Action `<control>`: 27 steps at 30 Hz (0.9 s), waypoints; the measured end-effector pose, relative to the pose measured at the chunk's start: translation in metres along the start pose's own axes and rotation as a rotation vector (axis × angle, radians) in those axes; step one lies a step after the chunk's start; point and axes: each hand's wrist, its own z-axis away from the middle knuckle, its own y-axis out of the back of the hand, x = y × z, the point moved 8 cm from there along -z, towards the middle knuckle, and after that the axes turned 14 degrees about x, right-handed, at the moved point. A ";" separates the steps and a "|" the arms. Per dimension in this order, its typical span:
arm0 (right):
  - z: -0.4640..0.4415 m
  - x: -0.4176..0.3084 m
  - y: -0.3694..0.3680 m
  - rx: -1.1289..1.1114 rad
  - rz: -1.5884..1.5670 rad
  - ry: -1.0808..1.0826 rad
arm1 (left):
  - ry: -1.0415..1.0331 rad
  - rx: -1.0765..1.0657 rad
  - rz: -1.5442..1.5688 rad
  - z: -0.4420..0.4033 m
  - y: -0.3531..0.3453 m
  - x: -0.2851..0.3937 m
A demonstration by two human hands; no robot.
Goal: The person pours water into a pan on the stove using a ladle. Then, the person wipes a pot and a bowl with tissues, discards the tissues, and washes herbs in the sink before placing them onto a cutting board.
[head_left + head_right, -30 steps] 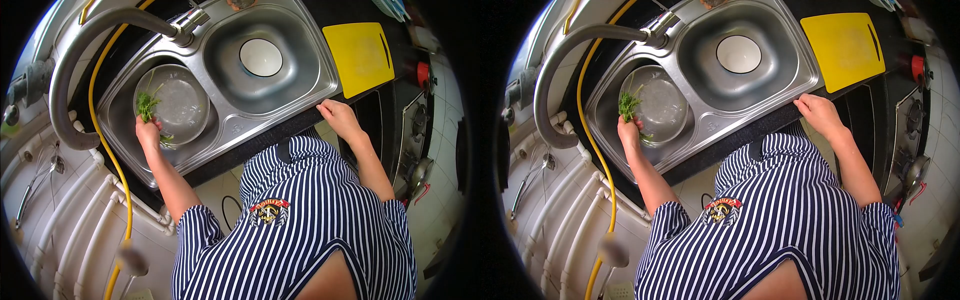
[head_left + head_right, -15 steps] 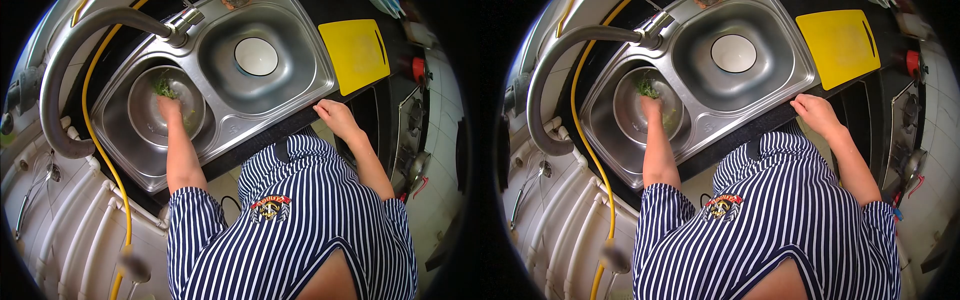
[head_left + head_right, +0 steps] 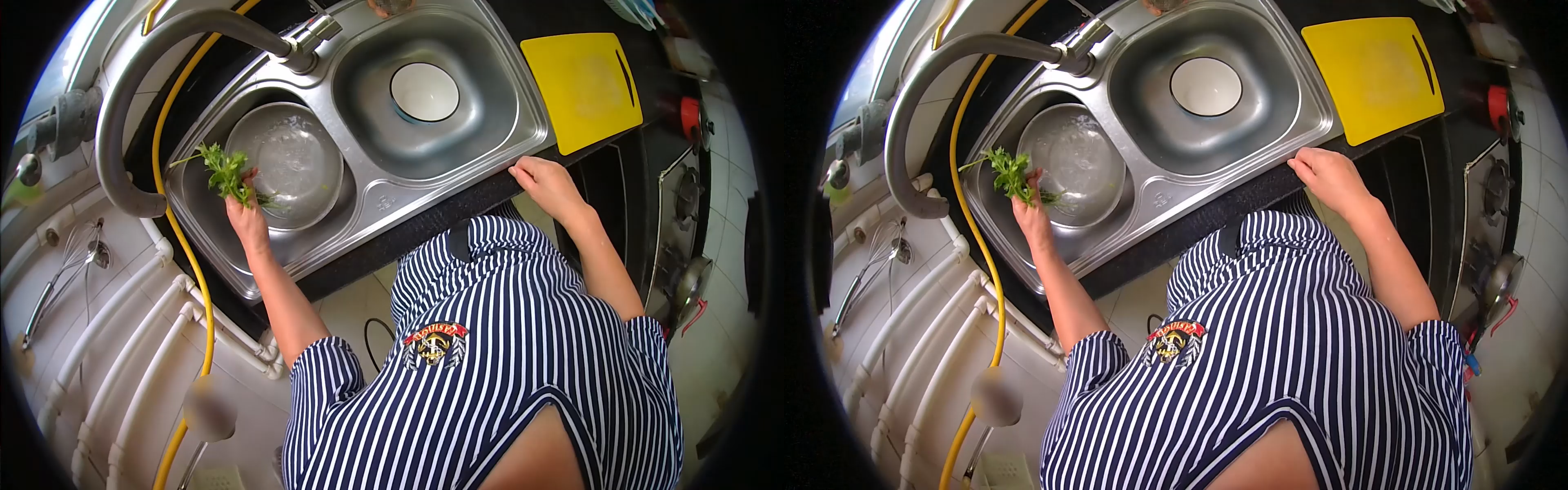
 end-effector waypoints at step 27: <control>0.013 0.027 0.034 0.068 -0.009 0.077 | -0.248 0.038 0.038 0.035 -0.008 0.084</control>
